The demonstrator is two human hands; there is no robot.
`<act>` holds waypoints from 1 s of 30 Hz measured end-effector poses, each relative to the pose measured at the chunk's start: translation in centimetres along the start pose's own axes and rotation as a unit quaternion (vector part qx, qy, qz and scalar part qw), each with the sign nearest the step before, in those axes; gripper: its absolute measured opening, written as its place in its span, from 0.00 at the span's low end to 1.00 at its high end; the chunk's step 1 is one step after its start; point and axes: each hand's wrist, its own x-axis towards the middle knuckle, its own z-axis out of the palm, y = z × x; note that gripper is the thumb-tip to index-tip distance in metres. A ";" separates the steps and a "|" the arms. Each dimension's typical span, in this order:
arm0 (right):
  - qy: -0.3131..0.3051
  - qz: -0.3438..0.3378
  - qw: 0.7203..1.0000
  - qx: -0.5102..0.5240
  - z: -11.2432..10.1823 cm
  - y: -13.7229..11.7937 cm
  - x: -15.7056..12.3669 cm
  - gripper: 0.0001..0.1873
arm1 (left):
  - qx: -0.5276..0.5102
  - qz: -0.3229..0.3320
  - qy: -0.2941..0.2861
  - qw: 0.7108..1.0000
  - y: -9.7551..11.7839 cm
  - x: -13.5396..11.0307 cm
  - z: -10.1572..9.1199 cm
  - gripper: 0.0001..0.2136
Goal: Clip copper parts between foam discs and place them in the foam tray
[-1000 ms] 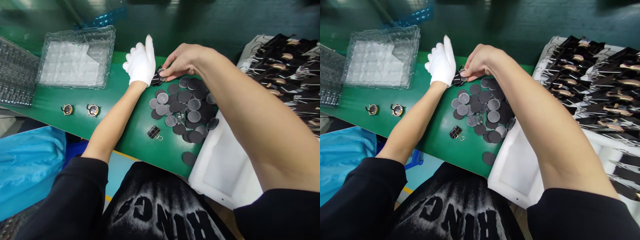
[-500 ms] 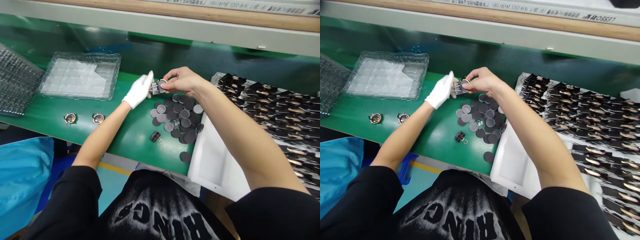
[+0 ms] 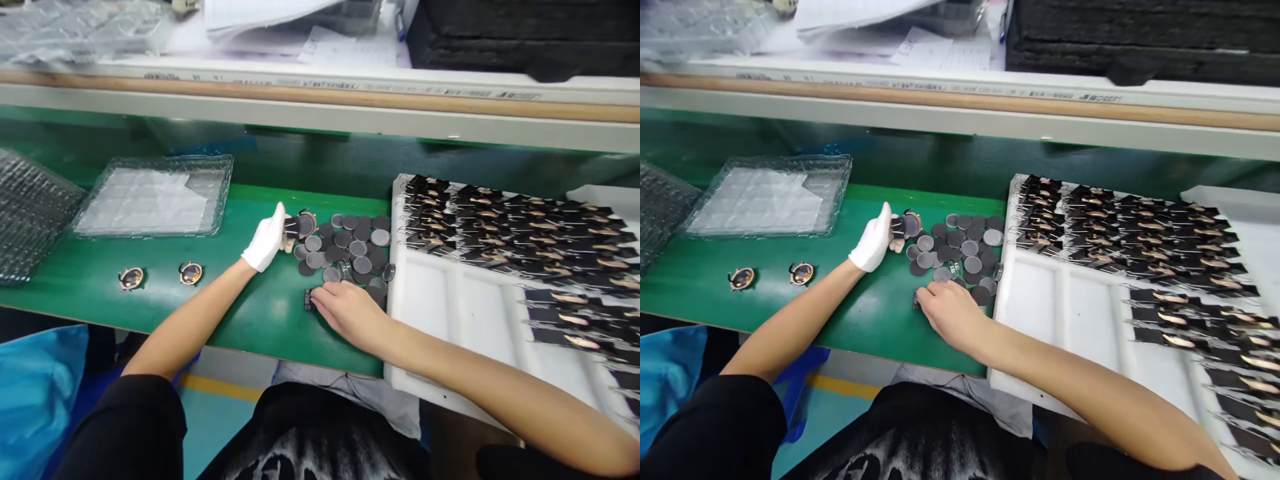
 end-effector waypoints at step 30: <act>0.289 0.202 0.702 0.618 -4.2 8.9 -8.3 0.25 | 0.289 0.220 -0.261 0.894 7.8 -3.5 9.8 0.22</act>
